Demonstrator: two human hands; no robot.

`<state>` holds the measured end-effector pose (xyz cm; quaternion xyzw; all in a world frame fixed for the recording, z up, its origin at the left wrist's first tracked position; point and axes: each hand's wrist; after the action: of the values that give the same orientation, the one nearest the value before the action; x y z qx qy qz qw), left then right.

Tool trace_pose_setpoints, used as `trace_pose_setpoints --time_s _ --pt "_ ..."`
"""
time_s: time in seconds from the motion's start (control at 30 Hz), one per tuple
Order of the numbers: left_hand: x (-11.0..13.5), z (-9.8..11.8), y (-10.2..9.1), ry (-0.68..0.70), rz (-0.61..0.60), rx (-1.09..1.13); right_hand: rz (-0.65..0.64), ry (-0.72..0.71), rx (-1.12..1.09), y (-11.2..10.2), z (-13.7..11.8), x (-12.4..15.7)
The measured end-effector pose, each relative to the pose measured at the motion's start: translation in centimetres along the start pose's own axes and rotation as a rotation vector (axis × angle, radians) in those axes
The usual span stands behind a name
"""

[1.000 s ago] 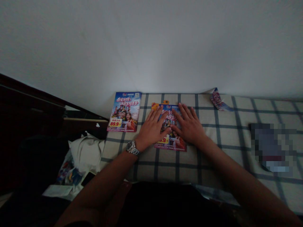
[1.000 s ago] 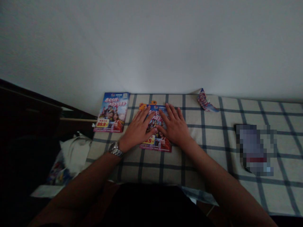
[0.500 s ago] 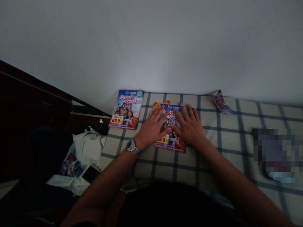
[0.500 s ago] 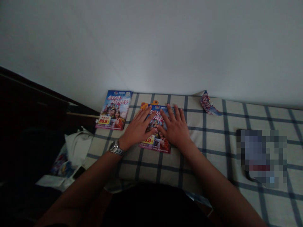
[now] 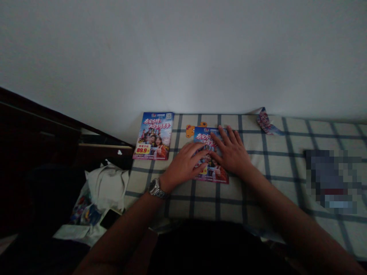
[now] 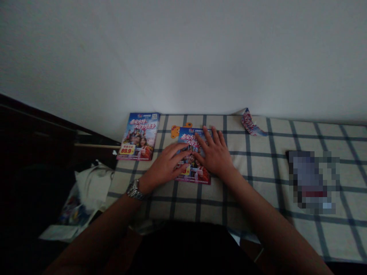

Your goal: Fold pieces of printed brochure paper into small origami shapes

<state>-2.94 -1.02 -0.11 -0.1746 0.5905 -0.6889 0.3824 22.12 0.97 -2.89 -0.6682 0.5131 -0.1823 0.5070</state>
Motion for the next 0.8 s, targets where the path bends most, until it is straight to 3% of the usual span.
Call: trace_pose_setpoints --time_s 0.2,0.47,0.8 --pt "2.5 0.3 -0.8 0.109 -0.113 0.023 0.013 -0.007 0.0 0.1 0.3 0.1" --pt "3.3 0.2 0.2 0.132 -0.12 -0.004 -0.028 -0.036 -0.036 -1.1 1.1 0.4" --pt "3.2 0.1 0.3 0.12 -0.099 0.05 -0.152 -0.171 -0.154 -3.5 -0.3 6.4"
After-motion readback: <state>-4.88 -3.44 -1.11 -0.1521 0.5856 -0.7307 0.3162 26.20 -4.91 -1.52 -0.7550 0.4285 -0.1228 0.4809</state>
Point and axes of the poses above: each hand's wrist, its own x-axis away from the middle knuckle, its own y-axis out of the palm, z = x × y, and after that the axes turned 8 degrees about -x, right-handed
